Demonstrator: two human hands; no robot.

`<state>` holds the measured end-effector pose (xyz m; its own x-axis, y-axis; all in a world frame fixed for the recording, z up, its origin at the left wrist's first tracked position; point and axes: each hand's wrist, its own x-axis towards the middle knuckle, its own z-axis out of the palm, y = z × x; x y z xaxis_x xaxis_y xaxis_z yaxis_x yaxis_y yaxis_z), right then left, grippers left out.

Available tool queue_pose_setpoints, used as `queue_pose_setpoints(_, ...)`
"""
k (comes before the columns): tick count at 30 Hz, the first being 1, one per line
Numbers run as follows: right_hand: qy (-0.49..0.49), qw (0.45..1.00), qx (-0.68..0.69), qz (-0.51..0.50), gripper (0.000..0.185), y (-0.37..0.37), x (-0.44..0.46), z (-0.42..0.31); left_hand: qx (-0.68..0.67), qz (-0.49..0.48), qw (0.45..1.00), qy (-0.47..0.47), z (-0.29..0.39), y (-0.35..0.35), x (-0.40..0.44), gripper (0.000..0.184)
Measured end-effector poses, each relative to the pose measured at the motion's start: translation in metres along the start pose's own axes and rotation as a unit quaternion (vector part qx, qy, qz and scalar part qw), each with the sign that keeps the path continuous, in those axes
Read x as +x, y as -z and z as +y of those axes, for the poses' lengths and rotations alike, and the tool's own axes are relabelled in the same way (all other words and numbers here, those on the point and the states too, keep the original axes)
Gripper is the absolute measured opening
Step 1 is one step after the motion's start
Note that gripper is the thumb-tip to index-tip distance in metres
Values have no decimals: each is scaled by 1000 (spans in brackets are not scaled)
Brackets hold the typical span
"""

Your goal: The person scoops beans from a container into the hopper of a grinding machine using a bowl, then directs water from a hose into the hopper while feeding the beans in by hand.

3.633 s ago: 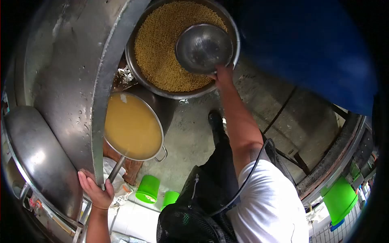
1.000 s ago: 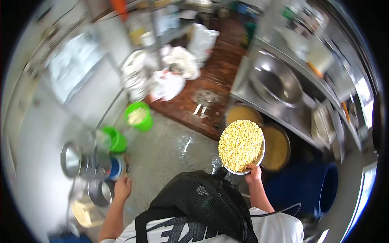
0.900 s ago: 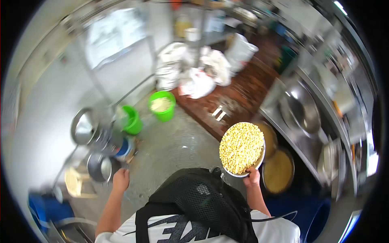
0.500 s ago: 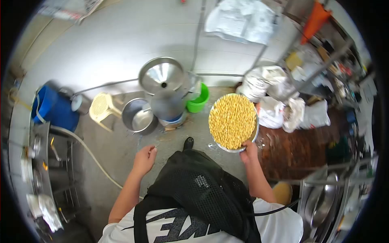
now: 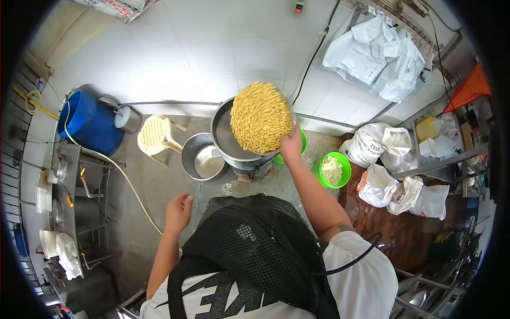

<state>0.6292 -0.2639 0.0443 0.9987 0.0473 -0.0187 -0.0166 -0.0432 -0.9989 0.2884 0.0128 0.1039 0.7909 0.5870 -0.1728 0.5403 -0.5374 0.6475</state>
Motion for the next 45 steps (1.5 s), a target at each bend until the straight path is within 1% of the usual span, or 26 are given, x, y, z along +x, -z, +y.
queue_pose_setpoints(1, 64, 974, -220, 4, 82, -11, 6, 0, -5, -13, 1000, -2, 1, -3, 8, 36)
queue_pose_setpoints(2, 62, 973, -223, 3, 82, -22, 8, 1, -9, -27, 1000, -3, 1, -6, 15, 37)
queue_pose_setpoints(4, 178, 927, -331, 15, 88, -47, 10, 1, -15, -35, 999, -3, -2, 0, 27, 37)
queue_pose_setpoints(6, 180, 916, -358, -1, 87, -51, 15, -1, -18, -48, 999, -7, -2, 1, 44, 36)
queue_pose_setpoints(8, 273, 854, -442, -42, 87, -52, 14, -8, -5, -69, 997, -35, -5, 6, 67, 36)
queue_pose_setpoints(9, 265, 853, -447, -37, 87, -50, 9, -17, -5, -79, 996, -39, -5, 7, 79, 36)
queue_pose_setpoints(11, 303, 808, -499, -78, 91, -47, -1, -44, 3, -99, 992, -78, -3, 5, 107, 36)
queue_pose_setpoints(12, 294, 806, -508, -73, 91, -45, -7, -57, 0, -111, 990, -82, -2, 4, 121, 36)
queue_pose_setpoints(14, 340, 832, -435, -53, 88, -44, -10, -77, -19, -146, 978, -147, 3, -2, 157, 36)
queue_pose_setpoints(15, 360, 829, -429, -21, 90, -41, -9, -75, -22, -160, 975, -154, 11, -3, 169, 36)
queue_pose_setpoints(16, 350, 827, -440, -12, 90, -42, -10, -77, -14, -179, 967, -181, 25, -2, 179, 35)
queue_pose_setpoints(18, 288, 890, -340, 97, 89, -45, -16, -78, -7, -212, 953, -218, 38, -11, 197, 34)
queue_pose_setpoints(19, 239, 908, -320, 128, 88, -45, -17, -70, -17, -233, 942, -241, 42, -17, 206, 33)
queue_pose_setpoints(21, 109, 961, -149, 205, 78, -50, -22, -46, -26, -265, 919, -291, 61, -26, 216, 29)
queue_pose_setpoints(22, 42, 967, -61, 242, 74, -50, -31, -36, -28, -283, 909, -305, 67, -33, 217, 29)
queue_pose_setpoints(23, -68, 963, 33, 260, 68, -46, -40, -27, -16, -300, 900, -317, 73, -39, 218, 28)
queue_pose_setpoints(24, -169, 936, 134, 277, 63, -37, -50, -17, -2, -318, 888, -332, 81, -46, 217, 27)
queue_pose_setpoints(26, -264, 879, 285, 276, 49, -8, -82, 44, 15, -349, 863, -364, 95, -60, 208, 26)
queue_pose_setpoints(28, -284, 834, 394, 261, 42, 7, -125, 29, 37, -374, 837, -397, 106, -74, 199, 27)
queue_pose_setpoints(30, -268, 822, 415, 283, 35, 30, -182, 30, 31, -399, 817, -416, 113, -86, 180, 29)
queue_pose_setpoints(35, -245, 760, 456, 393, 31, 88, -374, 95, 44, -432, 752, -496, 126, -130, 120, 28)
queue_pose_setpoints(37, -219, 736, 465, 440, 32, 105, -455, 103, 25, -411, 728, -548, 134, -158, 90, 27)
queue_pose_setpoints(39, -172, 689, 483, 511, 37, 118, -537, 110, 19, -411, 707, -575, 150, -172, 33, 26)
queue_pose_setpoints(41, -133, 670, 484, 548, 40, 131, -606, 104, 23, -414, 693, -589, 167, -187, -26, 24)
queue_pose_setpoints(44, -95, 630, 474, 608, 48, 137, -702, 103, 3, -458, 625, -632, 171, -224, -121, 23)
queue_pose_setpoints(45, -86, 609, 472, 632, 48, 135, -730, 100, 4, -476, 584, -658, 171, -230, -155, 24)
